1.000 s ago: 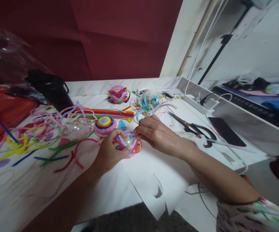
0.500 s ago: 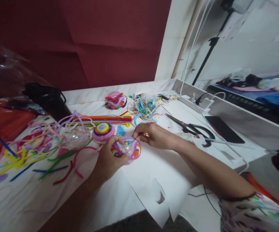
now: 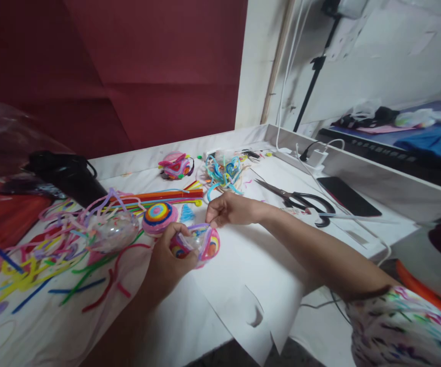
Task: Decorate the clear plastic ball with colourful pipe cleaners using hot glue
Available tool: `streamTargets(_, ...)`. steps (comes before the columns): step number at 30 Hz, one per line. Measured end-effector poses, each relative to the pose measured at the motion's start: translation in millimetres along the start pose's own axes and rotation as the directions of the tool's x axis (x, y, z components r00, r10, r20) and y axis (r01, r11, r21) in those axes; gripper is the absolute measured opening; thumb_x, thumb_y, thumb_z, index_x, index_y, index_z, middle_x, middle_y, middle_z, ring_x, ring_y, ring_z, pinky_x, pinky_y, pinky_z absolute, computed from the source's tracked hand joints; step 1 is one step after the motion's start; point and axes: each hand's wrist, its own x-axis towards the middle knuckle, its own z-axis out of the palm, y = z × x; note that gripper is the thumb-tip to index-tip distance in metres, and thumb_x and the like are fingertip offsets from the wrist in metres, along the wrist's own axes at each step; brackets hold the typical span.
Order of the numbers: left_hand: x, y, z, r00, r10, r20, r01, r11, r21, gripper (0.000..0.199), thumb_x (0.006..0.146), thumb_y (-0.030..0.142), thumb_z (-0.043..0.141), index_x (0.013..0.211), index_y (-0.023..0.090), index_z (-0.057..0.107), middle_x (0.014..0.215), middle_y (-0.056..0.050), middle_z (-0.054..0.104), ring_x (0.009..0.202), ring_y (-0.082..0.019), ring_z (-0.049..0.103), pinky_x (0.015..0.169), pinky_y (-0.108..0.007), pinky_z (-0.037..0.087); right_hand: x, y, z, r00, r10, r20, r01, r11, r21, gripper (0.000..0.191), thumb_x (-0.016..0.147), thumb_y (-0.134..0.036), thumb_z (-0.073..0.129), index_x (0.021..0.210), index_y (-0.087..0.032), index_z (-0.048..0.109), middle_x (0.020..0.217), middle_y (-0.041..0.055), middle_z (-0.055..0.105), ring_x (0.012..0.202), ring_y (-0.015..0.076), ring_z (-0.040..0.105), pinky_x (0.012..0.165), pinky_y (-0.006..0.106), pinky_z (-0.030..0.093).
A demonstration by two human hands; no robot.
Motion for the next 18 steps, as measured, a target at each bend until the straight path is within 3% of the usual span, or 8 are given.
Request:
streamTargets(5,-1.4,5.8,-1.1,0.999,-0.034,0.015,0.033,0.999,0.036,0.023,0.06,0.024,0.06,0.079,0.023,0.047,0.061,0.009,0.039,0.051,-0.008,0.035,0.047,-0.02,0.03,4.2,7.1,-3.5,0.999,0.023,0.027,-0.023,0.999,0.024,0.01,0.067,-0.01,0.068,0.076,-0.011,0.068,0.064,-0.0011,0.065,0.057,0.0097,0.058,0.059,0.023,0.049)
streamTargets(11,2.5,-1.9,-3.2,0.996,-0.066,0.065,0.066,0.998,-0.001,0.028,0.061,0.027,0.061,0.083,0.024,0.043,0.057,0.009,0.031,0.049,-0.008,0.027,0.046,-0.02,0.023,2.1,6.7,-5.1,1.0,0.003,0.031,-0.002,1.0,-0.028,0.007,0.069,-0.015,0.068,0.075,-0.011,0.069,0.06,-0.0027,0.062,0.056,0.0093,0.055,0.058,0.022,0.046)
streamTargets(18,2.7,-6.5,-0.6,0.998,-0.053,0.02,0.054,0.997,-0.054,0.029,0.06,0.029,0.064,0.082,0.023,0.046,0.057,0.01,0.032,0.048,-0.008,0.027,0.046,-0.019,0.022,-5.6,-0.3,2.4,0.995,-0.067,-0.068,0.053,0.981,-0.187,0.007,0.072,-0.013,0.062,0.073,-0.01,0.068,0.065,-0.0013,0.061,0.063,0.0106,0.053,0.06,0.022,0.04)
